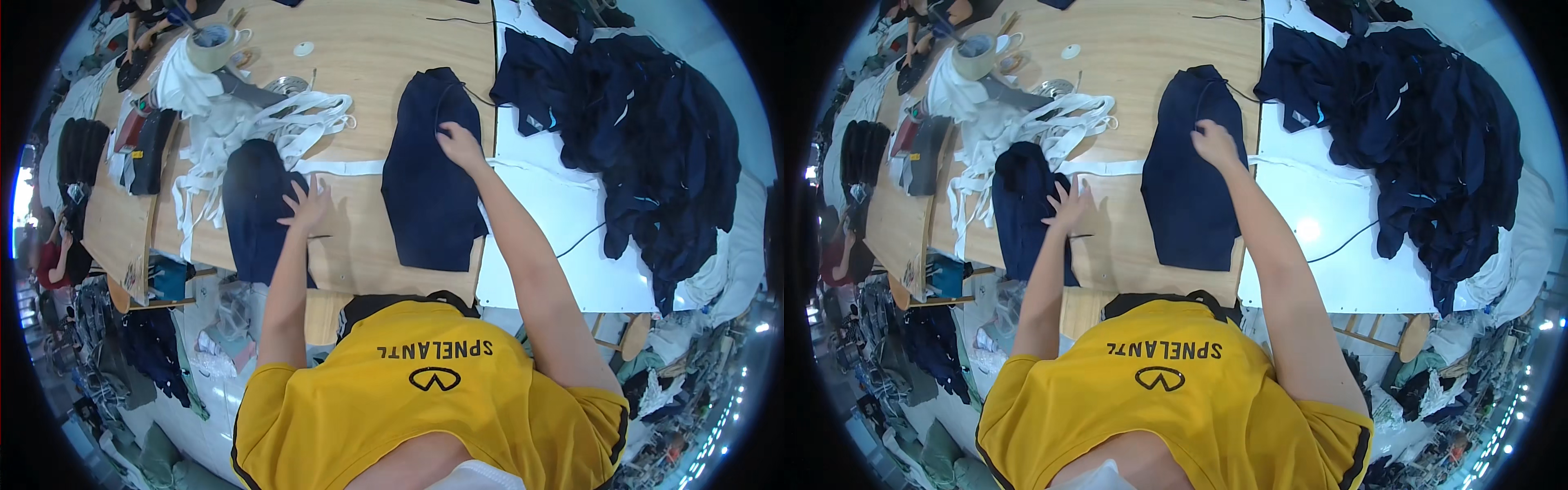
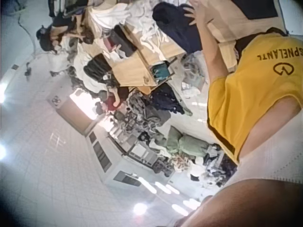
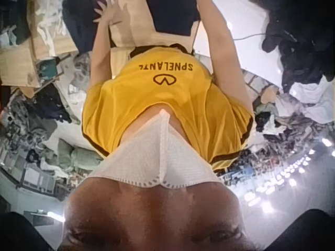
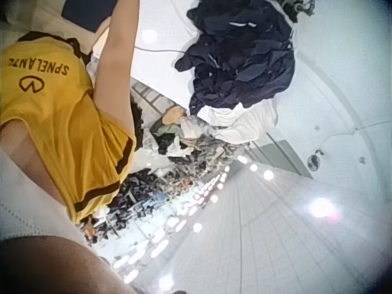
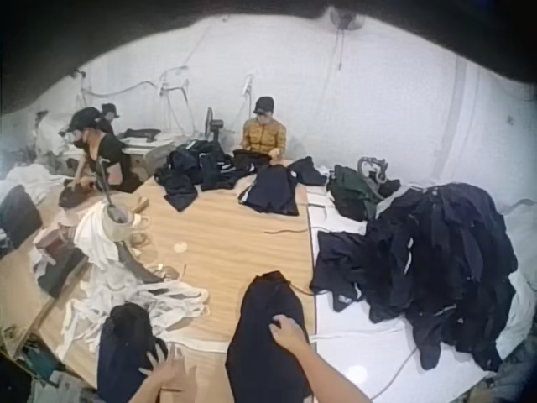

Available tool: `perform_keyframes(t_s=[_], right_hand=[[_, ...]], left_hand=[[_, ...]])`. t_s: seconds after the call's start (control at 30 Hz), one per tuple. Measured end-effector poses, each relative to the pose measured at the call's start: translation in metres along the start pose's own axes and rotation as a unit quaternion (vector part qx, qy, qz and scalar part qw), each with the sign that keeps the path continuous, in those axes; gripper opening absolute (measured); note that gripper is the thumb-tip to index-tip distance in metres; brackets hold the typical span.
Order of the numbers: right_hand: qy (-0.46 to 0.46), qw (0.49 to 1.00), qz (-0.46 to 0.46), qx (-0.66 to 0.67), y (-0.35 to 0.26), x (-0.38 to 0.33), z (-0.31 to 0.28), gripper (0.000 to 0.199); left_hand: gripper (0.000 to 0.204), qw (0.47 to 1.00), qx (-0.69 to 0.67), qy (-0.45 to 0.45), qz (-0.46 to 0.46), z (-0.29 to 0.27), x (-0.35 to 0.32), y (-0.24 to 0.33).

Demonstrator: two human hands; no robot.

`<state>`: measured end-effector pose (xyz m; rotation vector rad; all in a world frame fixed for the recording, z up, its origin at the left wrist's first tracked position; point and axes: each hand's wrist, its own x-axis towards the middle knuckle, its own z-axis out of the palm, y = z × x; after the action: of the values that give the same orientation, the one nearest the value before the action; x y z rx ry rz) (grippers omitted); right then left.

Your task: Inspecting and sorting finished athletic shorts on a factory workbench.

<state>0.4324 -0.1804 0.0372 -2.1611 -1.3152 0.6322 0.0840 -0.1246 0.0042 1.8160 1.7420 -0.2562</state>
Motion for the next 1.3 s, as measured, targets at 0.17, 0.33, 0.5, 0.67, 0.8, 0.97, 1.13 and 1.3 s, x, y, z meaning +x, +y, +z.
perform_keyframes(t_s=[0.17,0.33,0.5,0.67,0.8,0.97,1.13,1.3], right_hand=[[0.044,0.991,-0.064,-0.111,0.083,-0.048,0.014,0.06],[-0.022,0.977,-0.063,-0.203,0.052,-0.143,0.071,0.074],[-0.097,0.985,-0.016,-0.145,0.024,-0.172,0.088,0.069],[-0.051,0.993,-0.07,-0.085,0.002,-0.173,0.067,0.038],[0.046,0.987,-0.011,0.156,0.01,-0.119,0.032,0.021],[0.149,0.95,0.085,0.261,0.002,-0.018,-0.02,0.027],[-0.042,0.988,0.135,0.054,0.022,0.047,0.0,0.062],[-0.013,0.978,0.1,0.181,0.026,0.035,0.018,0.054]], left_hand=[[0.06,0.991,0.056,0.119,0.022,0.027,0.041,0.009],[0.064,0.97,-0.111,0.214,-0.037,0.01,0.086,0.017],[0.061,0.894,-0.158,0.398,0.132,0.028,0.084,0.114],[0.03,0.866,-0.211,0.259,0.373,0.032,0.08,0.231],[0.027,0.965,-0.14,0.066,0.212,0.032,0.095,0.255],[0.021,0.945,-0.217,-0.038,0.241,0.03,0.09,0.227],[0.024,0.753,-0.606,-0.126,0.225,0.044,0.058,0.215],[0.039,0.674,-0.708,-0.197,0.077,0.042,0.06,0.192]])
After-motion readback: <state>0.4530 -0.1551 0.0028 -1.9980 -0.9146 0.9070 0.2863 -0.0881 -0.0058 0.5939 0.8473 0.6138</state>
